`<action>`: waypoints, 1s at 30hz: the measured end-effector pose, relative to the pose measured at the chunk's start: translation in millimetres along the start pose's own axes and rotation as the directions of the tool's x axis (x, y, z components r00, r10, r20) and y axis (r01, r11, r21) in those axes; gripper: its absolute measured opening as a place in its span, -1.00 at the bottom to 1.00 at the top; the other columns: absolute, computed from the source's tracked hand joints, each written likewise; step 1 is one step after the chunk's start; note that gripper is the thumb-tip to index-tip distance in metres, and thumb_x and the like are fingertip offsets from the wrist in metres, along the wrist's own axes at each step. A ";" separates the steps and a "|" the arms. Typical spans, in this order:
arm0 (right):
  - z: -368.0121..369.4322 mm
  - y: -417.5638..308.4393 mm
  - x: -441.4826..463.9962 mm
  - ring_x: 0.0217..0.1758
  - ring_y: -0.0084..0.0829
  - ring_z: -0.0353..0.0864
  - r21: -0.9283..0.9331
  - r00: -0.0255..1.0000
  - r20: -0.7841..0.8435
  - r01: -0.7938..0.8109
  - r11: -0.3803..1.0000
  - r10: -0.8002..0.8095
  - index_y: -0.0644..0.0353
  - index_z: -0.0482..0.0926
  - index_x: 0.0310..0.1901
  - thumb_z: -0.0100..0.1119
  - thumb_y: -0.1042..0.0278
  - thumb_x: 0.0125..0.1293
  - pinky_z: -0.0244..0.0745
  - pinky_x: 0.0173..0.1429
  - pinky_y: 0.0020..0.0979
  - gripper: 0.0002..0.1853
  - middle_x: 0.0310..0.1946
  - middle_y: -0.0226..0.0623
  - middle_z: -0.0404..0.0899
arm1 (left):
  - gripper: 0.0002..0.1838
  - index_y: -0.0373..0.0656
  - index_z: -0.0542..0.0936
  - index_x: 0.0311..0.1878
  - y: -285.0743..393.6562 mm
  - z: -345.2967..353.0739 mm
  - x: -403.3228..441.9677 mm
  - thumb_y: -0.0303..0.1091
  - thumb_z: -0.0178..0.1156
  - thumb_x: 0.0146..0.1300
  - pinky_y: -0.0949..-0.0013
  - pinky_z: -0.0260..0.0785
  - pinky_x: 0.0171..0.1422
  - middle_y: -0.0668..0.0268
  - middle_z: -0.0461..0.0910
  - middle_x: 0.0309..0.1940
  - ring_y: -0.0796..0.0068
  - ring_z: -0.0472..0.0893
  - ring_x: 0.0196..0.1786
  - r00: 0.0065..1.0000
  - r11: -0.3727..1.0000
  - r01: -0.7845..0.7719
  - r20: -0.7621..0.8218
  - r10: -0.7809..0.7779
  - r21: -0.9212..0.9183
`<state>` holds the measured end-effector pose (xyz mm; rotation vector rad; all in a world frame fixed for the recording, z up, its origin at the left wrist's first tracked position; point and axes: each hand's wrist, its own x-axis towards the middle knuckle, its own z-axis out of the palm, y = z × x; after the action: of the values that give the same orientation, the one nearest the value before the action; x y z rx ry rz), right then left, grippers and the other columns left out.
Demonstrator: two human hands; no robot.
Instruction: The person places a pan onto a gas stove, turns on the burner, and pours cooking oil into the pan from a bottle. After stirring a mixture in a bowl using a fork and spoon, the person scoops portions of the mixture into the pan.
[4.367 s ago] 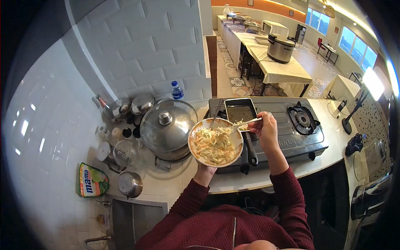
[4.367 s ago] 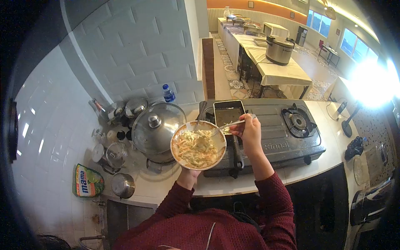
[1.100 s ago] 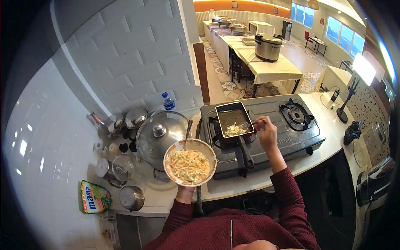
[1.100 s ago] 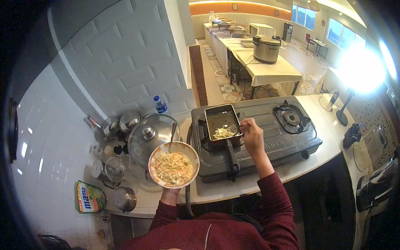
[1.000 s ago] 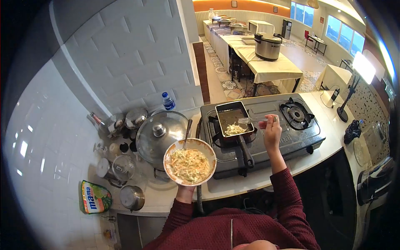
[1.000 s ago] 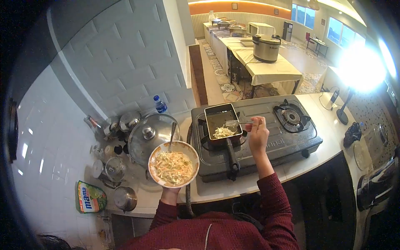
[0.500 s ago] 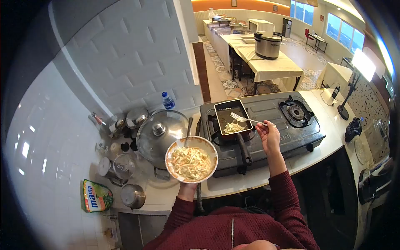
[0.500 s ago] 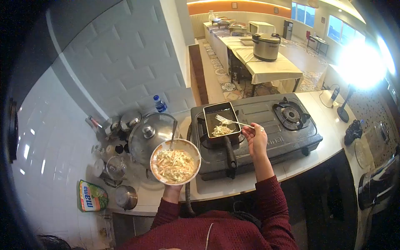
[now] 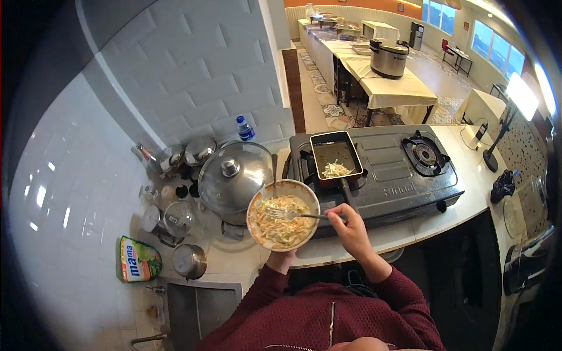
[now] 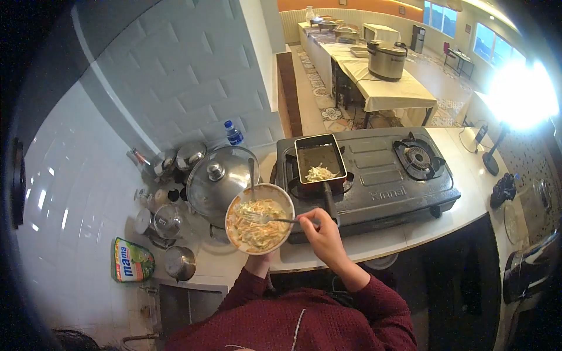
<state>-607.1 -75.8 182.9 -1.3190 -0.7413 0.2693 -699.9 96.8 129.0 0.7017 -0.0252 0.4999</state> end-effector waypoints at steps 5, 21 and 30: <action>-15.8 -11.0 -16.5 -0.25 -0.71 0.40 0.213 0.990 0.056 -0.136 0.968 0.127 0.22 0.48 -0.03 -0.01 0.27 0.38 0.29 -0.17 -0.62 -0.75 -0.33 -0.51 0.47 | -0.33 0.06 0.20 0.36 4.8 -3.1 -8.9 0.23 -0.14 0.30 -0.08 0.21 0.37 0.20 0.25 0.32 0.13 0.28 0.34 1.000 0.996 0.018 0.006 -0.018 -0.088; -48.4 79.0 -1.3 -0.54 -0.59 0.52 0.401 0.896 0.002 -0.408 0.820 0.445 0.25 0.40 0.04 -0.06 0.13 0.42 0.43 -0.44 -0.56 -0.64 -0.41 -0.31 0.56 | -0.31 0.06 0.20 0.36 41.5 4.2 -40.9 0.27 -0.16 0.28 -0.12 0.26 0.32 0.18 0.26 0.31 0.09 0.30 0.33 0.999 0.941 0.034 0.032 -0.025 -0.338; -36.1 78.9 -3.7 -0.52 -0.60 0.52 0.509 0.908 0.021 -0.370 0.778 0.418 0.24 0.44 -0.10 -0.10 0.18 0.45 0.44 -0.41 -0.58 -0.72 -0.46 -0.32 0.57 | -0.28 0.08 0.21 0.36 44.9 11.1 -51.8 0.30 -0.13 0.25 -0.17 0.31 0.27 0.19 0.28 0.30 0.07 0.33 0.31 1.000 0.936 0.006 0.000 -0.007 -0.353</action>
<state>-569.4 -85.6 105.2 -0.9589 -0.2681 0.6901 -764.1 96.7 155.4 0.3482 -0.1089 0.4737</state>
